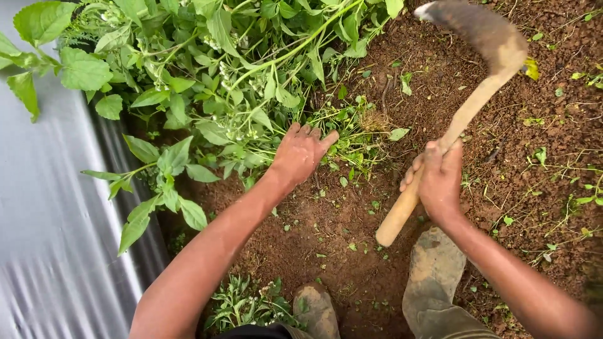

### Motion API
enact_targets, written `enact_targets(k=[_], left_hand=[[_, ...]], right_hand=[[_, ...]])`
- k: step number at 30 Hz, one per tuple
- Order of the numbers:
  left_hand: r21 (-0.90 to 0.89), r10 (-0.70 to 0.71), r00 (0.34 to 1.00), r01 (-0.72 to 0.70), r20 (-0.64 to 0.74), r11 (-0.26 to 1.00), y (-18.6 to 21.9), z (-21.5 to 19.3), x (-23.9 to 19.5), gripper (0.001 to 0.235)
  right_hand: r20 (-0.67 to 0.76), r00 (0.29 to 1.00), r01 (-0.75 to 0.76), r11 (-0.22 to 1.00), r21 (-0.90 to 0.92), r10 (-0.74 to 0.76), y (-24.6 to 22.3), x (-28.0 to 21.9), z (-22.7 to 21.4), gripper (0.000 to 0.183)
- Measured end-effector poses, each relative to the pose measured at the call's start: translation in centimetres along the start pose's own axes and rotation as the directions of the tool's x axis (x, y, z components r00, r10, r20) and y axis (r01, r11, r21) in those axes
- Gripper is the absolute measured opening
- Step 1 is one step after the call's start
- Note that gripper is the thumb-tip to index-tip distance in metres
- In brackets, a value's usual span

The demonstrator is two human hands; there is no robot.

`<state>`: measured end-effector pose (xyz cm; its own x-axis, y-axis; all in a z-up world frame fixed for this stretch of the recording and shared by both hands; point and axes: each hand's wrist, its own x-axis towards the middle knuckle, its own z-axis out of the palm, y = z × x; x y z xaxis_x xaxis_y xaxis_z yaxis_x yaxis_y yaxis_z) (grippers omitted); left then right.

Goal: Using a hand hoe to loosen soil and pulling out weeds from a field row.

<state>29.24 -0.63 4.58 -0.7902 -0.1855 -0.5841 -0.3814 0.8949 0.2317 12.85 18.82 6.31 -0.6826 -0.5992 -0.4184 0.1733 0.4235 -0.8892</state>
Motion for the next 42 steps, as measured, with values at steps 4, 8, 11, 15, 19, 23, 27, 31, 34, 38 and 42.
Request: enact_targets(k=[4, 8, 11, 15, 19, 23, 27, 31, 34, 38, 42], left_hand=[[0.004, 0.029, 0.999, -0.03, 0.022, 1.0, 1.5, -0.4, -0.9, 0.063], [0.124, 0.092, 0.993, -0.1, 0.068, 0.987, 3.3, -2.4, -3.1, 0.051], [0.141, 0.06, 0.995, -0.07, 0.076, 0.988, 1.9, -1.8, -3.0, 0.053], [0.178, 0.069, 0.995, -0.081, 0.073, 0.981, 1.5, -0.6, -2.7, 0.056], [0.198, 0.097, 0.993, -0.107, 0.062, 0.974, 1.8, -0.2, -2.2, 0.056], [0.192, 0.119, 0.977, -0.153, 0.176, 0.97, 2.4, -1.8, -4.5, 0.055], [0.195, 0.095, 0.951, -0.157, 0.293, 0.968, 1.5, 3.3, -6.9, 0.056], [0.151, -0.004, 0.957, -0.041, 0.291, 0.988, 1.8, 1.7, -9.6, 0.036], [0.222, 0.025, 0.989, -0.058, 0.148, 0.973, 0.8, 5.4, -8.3, 0.086], [0.017, -0.06, 0.976, 0.057, 0.207, 0.998, 3.2, 4.7, -9.2, 0.074], [-0.214, -0.046, 0.988, 0.077, 0.145, 0.974, 5.0, 10.2, -9.4, 0.069]], right_hand=[[0.334, 0.789, -0.428, 0.852, -0.302, 0.515, 5.5, -4.0, 0.8, 0.037], [0.264, 0.844, -0.449, 0.884, -0.131, 0.468, 4.6, -5.3, 0.7, 0.036], [0.158, 0.945, -0.271, 0.956, -0.109, 0.286, 2.8, -3.9, -1.0, 0.029], [-0.116, 0.985, 0.129, 0.992, 0.009, -0.127, 0.9, -1.9, -1.4, 0.016], [-0.037, 0.996, 0.075, 0.997, -0.033, -0.076, 2.9, -3.4, 0.5, 0.014], [0.264, 0.905, -0.265, 0.927, -0.267, 0.334, 4.8, -4.6, 0.1, 0.027], [0.158, 0.967, -0.158, 0.958, -0.24, 0.199, 4.1, -3.1, -1.5, 0.023], [0.078, 0.997, 0.014, 0.98, -0.199, 0.001, -0.9, -2.6, -3.0, 0.014], [-0.028, 0.993, -0.121, 0.974, -0.193, 0.118, -1.8, -2.0, -4.6, 0.005], [-0.046, 0.981, -0.195, 0.935, -0.296, 0.19, -1.7, -3.0, -5.4, 0.008], [-0.02, 0.957, -0.27, 0.87, -0.413, 0.288, 0.0, -3.5, -5.9, 0.005]])
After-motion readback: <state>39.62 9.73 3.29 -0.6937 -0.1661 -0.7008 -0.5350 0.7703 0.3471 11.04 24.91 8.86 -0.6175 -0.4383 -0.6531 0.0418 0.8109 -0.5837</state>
